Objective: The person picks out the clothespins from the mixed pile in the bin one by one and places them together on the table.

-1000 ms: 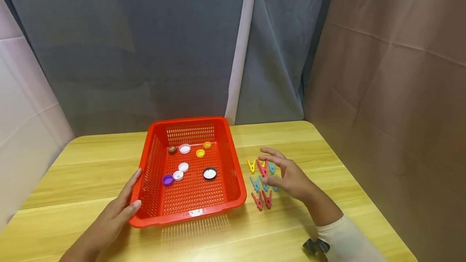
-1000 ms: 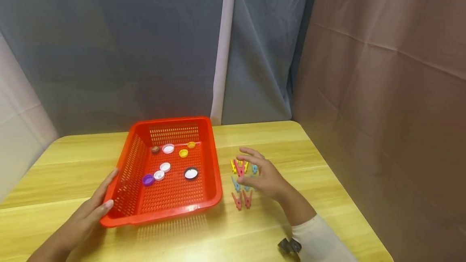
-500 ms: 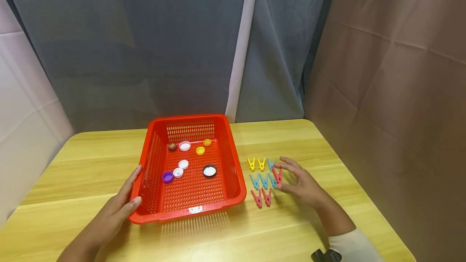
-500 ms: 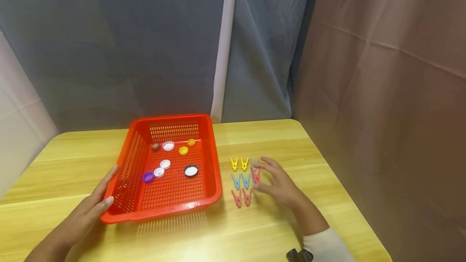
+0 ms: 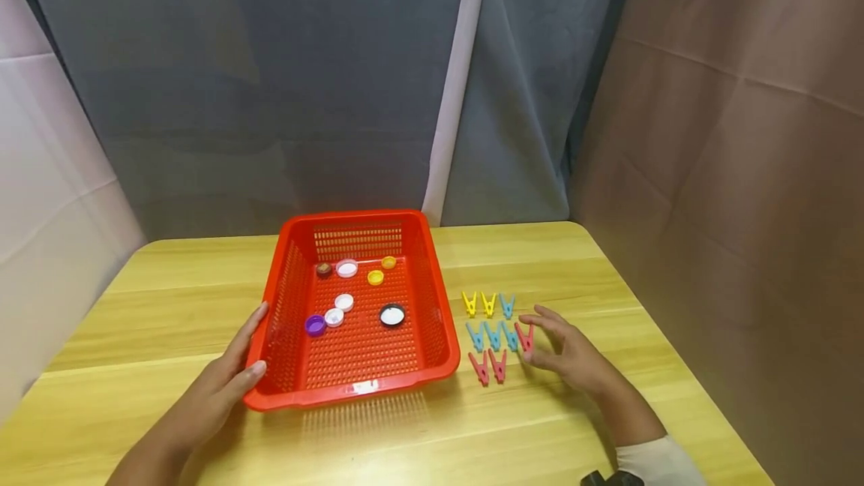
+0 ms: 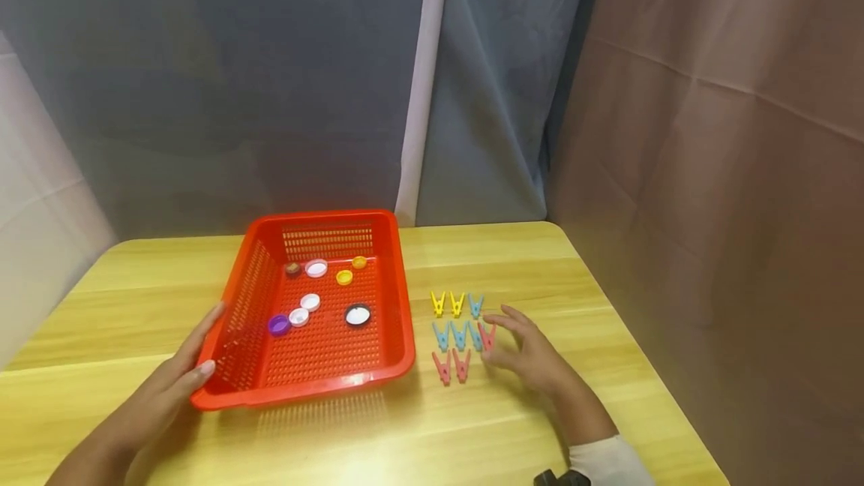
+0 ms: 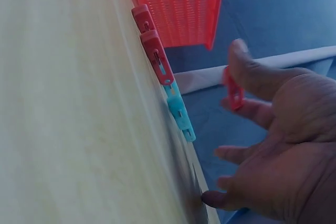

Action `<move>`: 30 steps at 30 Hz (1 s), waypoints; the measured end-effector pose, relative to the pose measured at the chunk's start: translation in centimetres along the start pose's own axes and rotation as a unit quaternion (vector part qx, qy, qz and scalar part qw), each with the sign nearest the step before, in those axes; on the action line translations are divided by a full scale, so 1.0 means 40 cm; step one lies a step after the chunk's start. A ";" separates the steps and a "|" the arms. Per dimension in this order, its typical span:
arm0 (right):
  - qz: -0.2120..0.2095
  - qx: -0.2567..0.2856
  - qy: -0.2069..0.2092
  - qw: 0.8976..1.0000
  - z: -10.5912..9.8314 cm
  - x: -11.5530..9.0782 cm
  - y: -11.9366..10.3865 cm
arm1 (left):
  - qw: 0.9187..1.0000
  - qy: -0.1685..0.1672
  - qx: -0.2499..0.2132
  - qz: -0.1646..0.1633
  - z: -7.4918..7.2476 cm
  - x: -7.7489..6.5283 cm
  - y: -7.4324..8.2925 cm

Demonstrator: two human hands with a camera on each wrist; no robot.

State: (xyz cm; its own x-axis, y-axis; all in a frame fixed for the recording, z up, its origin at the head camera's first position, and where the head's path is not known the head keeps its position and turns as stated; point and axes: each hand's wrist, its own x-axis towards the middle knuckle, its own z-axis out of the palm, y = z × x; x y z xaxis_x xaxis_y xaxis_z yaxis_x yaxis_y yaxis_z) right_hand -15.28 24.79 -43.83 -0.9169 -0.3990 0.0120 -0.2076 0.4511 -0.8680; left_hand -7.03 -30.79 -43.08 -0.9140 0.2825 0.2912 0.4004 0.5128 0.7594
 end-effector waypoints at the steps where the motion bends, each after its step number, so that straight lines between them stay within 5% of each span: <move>1: 0.008 0.000 -0.008 1.000 0.000 0.000 0.002 | 1.000 -0.001 0.001 -0.004 -0.001 0.000 -0.001; 10: 0.051 -0.002 -0.047 0.998 0.011 -0.005 0.011 | 1.000 -0.002 0.010 -0.008 -0.002 0.000 -0.007; 30: 0.036 -0.061 -0.044 0.997 0.016 -0.011 0.006 | 1.000 -0.002 0.018 -0.013 0.001 0.000 -0.018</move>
State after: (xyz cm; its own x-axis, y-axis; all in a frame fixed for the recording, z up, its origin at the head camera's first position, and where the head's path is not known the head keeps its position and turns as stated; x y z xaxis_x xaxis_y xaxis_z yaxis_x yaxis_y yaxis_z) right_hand -14.69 24.55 -44.37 -0.8986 -0.4280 -0.0967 -0.1869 0.5726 -0.7982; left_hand -7.32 -31.14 -43.64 -0.9242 0.2719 0.2683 0.3780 0.5494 0.7452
